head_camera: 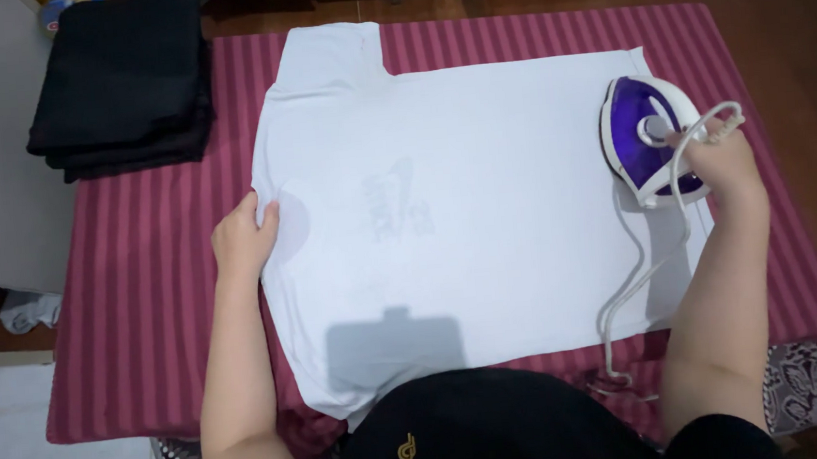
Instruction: Ironing and folding a white t-shirt on an ironing surface.
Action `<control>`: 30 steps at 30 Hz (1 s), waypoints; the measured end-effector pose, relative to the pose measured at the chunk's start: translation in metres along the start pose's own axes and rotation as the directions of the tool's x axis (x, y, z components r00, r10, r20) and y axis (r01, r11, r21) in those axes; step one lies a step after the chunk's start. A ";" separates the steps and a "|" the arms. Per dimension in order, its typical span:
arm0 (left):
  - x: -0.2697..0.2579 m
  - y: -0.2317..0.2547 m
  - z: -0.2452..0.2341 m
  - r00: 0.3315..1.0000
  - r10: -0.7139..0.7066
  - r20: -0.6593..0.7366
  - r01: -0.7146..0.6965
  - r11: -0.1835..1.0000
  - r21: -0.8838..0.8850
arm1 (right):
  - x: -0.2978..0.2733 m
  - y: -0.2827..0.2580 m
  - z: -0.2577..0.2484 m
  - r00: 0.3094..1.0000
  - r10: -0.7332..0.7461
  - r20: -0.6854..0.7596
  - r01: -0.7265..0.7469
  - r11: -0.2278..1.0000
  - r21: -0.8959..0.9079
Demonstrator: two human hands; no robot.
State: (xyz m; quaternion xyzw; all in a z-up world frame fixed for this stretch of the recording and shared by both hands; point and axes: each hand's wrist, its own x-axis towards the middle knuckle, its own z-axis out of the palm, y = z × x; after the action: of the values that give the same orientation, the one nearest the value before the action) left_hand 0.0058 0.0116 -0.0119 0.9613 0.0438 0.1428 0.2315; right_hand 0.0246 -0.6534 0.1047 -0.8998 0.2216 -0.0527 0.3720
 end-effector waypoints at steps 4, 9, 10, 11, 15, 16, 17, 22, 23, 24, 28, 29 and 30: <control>0.000 -0.001 0.002 1.000 -0.005 -0.016 0.005 1.000 -0.008 | -0.015 0.003 0.007 0.998 -0.010 0.070 0.011 1.000 -0.002; 0.000 0.001 -0.001 1.000 -0.023 0.000 0.023 1.000 -0.011 | -0.081 -0.006 0.024 0.910 -0.108 0.400 0.186 0.969 -0.162; 0.000 0.000 -0.001 1.000 -0.026 0.002 0.026 1.000 -0.009 | -0.097 -0.003 0.029 0.909 -0.107 0.404 0.186 0.969 -0.162; 0.000 0.000 -0.001 1.000 -0.020 -0.002 0.020 1.000 -0.015 | -0.114 0.000 0.033 0.830 -0.161 0.534 0.211 0.977 -0.033; 0.000 0.000 -0.001 1.000 -0.010 -0.004 0.010 1.000 -0.019 | -0.179 -0.035 0.058 0.405 -0.409 0.818 0.284 0.906 0.313; 0.000 -0.001 0.001 1.000 -0.011 -0.002 0.010 1.000 -0.018 | -0.188 -0.055 0.059 0.405 -0.408 0.818 0.282 0.907 0.313; 0.000 -0.002 0.002 1.000 -0.010 0.000 0.010 1.000 -0.010 | -0.196 -0.076 0.062 0.350 -0.442 0.826 0.406 0.866 0.292; 0.002 -0.005 0.004 1.000 -0.007 -0.015 0.007 1.000 -0.002 | -0.179 -0.108 0.106 0.171 -0.545 0.821 0.601 0.718 0.352; 0.001 -0.006 0.005 1.000 -0.001 -0.017 0.001 1.000 -0.008 | -0.171 -0.124 0.109 0.253 -0.484 0.838 0.617 0.748 0.246; 0.001 -0.007 0.007 1.000 0.004 -0.019 -0.005 1.000 -0.013 | -0.163 -0.141 0.112 0.335 -0.421 0.843 0.624 0.769 0.136; 0.000 -0.004 0.003 1.000 -0.022 -0.004 0.022 1.000 0.001 | -0.087 -0.150 0.155 0.412 -0.582 0.701 0.641 0.732 0.230; 0.001 -0.003 0.003 1.000 -0.030 -0.005 0.030 1.000 -0.005 | -0.070 -0.156 0.165 0.537 -0.546 0.643 0.644 0.758 0.105; 0.001 -0.002 0.002 0.999 -0.038 -0.006 0.038 0.999 -0.011 | -0.053 -0.162 0.175 0.650 -0.509 0.564 0.627 0.779 -0.019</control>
State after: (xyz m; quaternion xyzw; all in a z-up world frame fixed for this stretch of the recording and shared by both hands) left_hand 0.0072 0.0124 -0.0144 0.9586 0.0618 0.1414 0.2392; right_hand 0.0810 -0.4158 0.0954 -0.9356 -0.1805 0.1069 0.2842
